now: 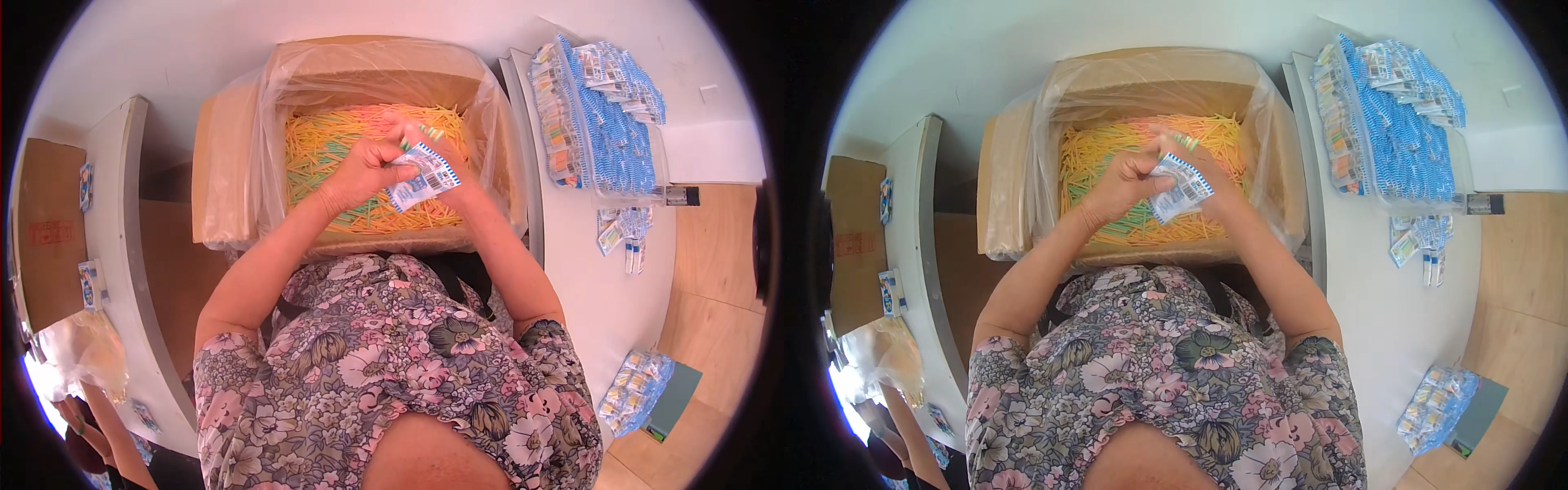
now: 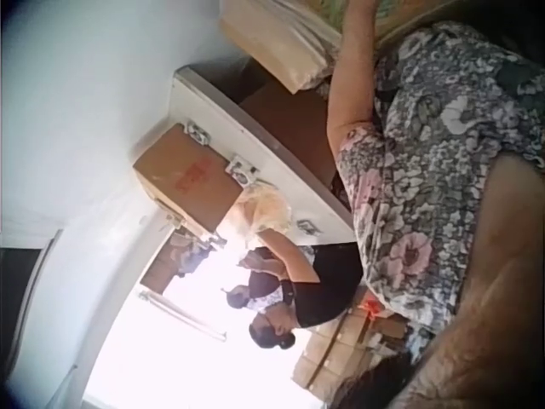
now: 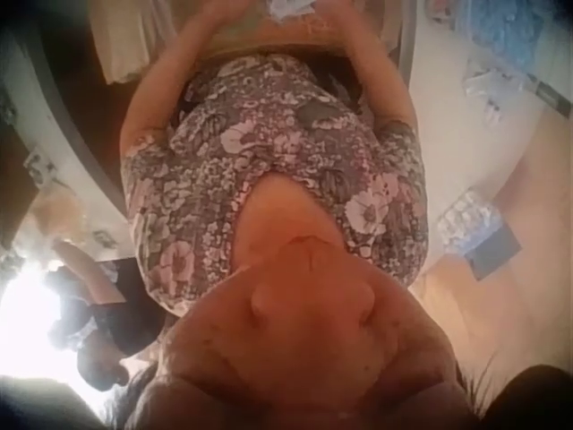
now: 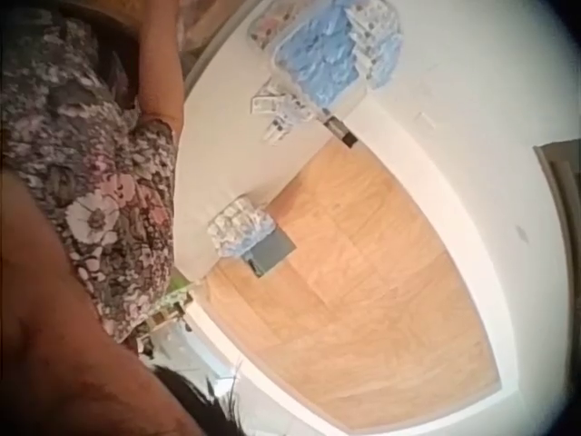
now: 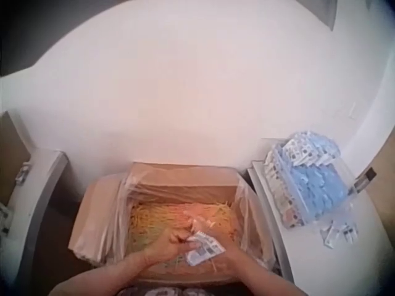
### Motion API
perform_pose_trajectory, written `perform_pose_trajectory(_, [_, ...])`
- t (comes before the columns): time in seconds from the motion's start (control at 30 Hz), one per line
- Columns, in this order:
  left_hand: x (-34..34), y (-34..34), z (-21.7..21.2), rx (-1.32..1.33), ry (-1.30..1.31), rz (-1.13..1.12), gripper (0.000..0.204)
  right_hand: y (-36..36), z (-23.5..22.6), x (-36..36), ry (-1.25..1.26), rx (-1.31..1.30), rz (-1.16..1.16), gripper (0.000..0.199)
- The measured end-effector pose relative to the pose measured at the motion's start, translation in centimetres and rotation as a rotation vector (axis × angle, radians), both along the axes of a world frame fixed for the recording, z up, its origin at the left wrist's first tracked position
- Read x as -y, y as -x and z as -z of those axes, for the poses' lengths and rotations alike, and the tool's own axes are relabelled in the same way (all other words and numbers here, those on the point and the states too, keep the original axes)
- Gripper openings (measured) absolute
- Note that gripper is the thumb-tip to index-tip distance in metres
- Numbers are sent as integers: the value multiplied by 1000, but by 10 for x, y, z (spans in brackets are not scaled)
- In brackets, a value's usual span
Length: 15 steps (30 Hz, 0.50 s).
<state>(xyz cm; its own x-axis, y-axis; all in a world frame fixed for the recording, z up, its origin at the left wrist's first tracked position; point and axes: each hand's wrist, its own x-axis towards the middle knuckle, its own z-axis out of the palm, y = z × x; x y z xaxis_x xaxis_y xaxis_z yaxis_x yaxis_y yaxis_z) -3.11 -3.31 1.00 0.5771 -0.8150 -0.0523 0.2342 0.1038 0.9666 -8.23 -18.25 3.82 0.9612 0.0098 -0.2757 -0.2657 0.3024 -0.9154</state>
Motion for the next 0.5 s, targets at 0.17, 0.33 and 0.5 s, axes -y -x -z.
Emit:
perform_pose_trajectory(0.17, [2, 1, -11, 476, -86, -74, 10, -2, 0, 32, 553, 323, 131, 40])
perform_pose_trajectory(0.33, [8, 7, 0, 626, -42, -104, 11, 0, -10, 14, 1169, 274, -79, 34])
perform_pose_trajectory(0.5, [9, 2, 6, 707, 39, -114, 16, -2, 12, 8, 833, 438, 185, 25])
